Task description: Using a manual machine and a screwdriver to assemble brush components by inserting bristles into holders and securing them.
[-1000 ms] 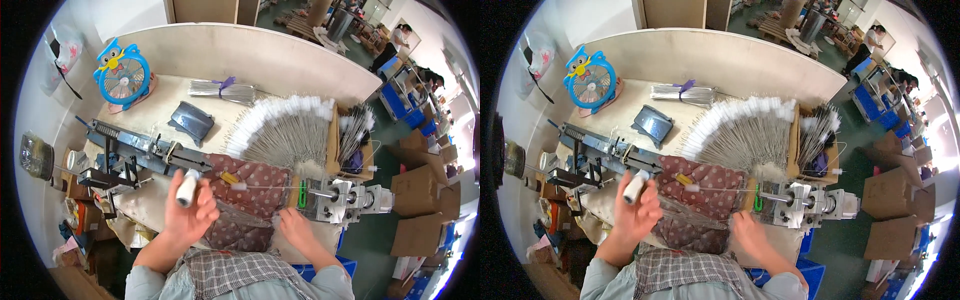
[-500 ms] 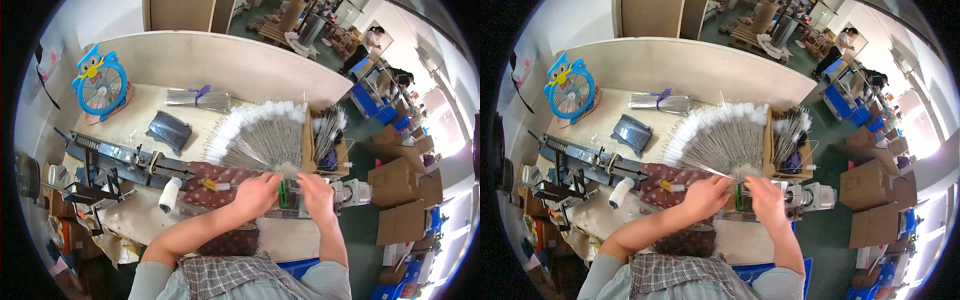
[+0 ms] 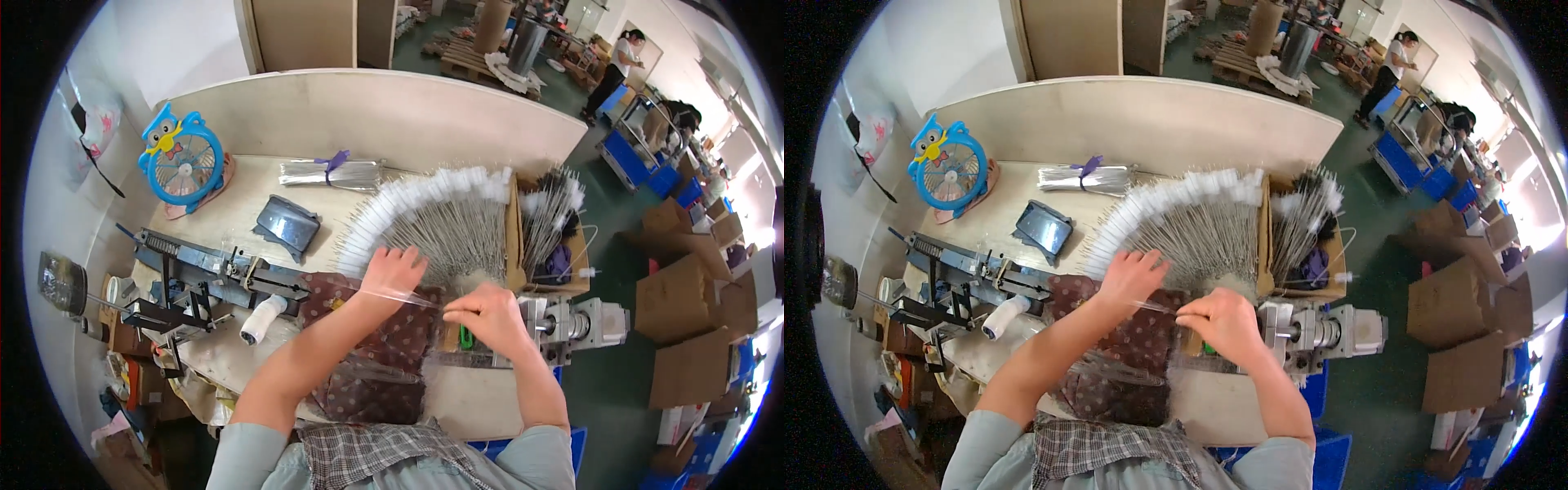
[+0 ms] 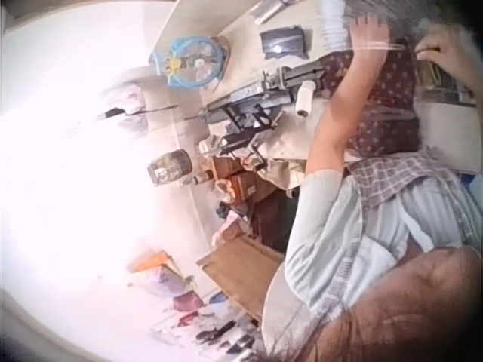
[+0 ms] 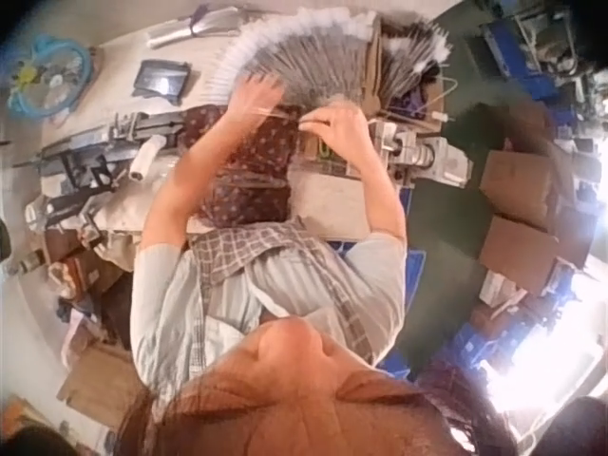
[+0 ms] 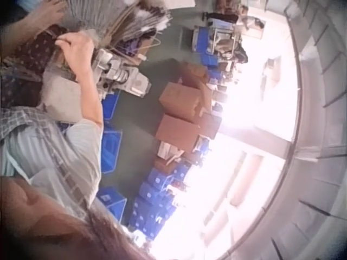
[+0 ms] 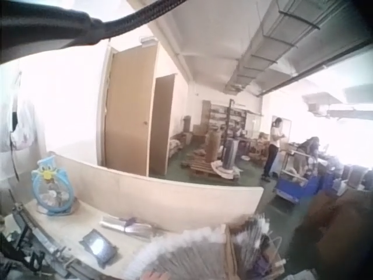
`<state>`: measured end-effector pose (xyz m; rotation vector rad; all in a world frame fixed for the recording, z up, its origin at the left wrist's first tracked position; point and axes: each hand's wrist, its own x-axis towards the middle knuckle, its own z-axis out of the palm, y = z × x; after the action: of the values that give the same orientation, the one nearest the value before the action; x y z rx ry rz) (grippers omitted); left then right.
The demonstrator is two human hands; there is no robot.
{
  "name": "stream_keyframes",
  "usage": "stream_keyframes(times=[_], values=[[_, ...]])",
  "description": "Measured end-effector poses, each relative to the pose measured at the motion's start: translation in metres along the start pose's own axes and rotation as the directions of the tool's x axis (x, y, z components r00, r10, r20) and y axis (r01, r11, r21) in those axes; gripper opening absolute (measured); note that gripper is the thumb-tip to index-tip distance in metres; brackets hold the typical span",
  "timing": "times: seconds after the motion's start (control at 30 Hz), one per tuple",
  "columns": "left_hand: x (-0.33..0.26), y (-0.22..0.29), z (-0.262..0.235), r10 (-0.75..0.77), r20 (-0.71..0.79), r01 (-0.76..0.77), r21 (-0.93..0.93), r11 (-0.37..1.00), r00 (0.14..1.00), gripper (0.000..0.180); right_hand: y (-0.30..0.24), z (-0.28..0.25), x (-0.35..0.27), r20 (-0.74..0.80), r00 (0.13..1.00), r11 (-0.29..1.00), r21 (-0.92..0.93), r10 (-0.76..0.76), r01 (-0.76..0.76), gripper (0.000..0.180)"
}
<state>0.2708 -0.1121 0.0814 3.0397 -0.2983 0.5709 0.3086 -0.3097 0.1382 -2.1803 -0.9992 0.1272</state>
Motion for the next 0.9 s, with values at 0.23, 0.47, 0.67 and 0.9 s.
stream_keyframes(times=[0.23, 0.47, 0.67, 0.9], values=[[-0.114, -0.003, -0.051, -0.257, -0.139, 0.135, -0.572, 0.809, 0.956, 0.021, -0.056, 0.057, 0.053, 0.022, 0.922, 0.922, 0.037, -0.385, 0.384, 0.012], [-0.19, -0.029, -0.062, -0.687, 0.579, 0.463, -0.801, -0.379, 0.439, 0.028, -0.087, 0.119, 0.075, 0.041, 0.907, 0.903, -0.087, -0.419, 0.421, 0.008], [-0.165, -0.04, -0.076, -0.512, 0.685, 0.114, -0.649, -0.752, 0.517, 0.051, -0.101, 0.124, 0.077, 0.065, 0.938, 0.914, -0.213, -0.339, 0.345, 0.008], [-0.151, -0.049, -0.056, -0.642, 0.536, 0.802, -0.556, 0.22, 0.548, 0.052, -0.099, 0.123, 0.085, 0.164, 0.94, 0.907, -0.258, -0.298, 0.332, 0.009]])
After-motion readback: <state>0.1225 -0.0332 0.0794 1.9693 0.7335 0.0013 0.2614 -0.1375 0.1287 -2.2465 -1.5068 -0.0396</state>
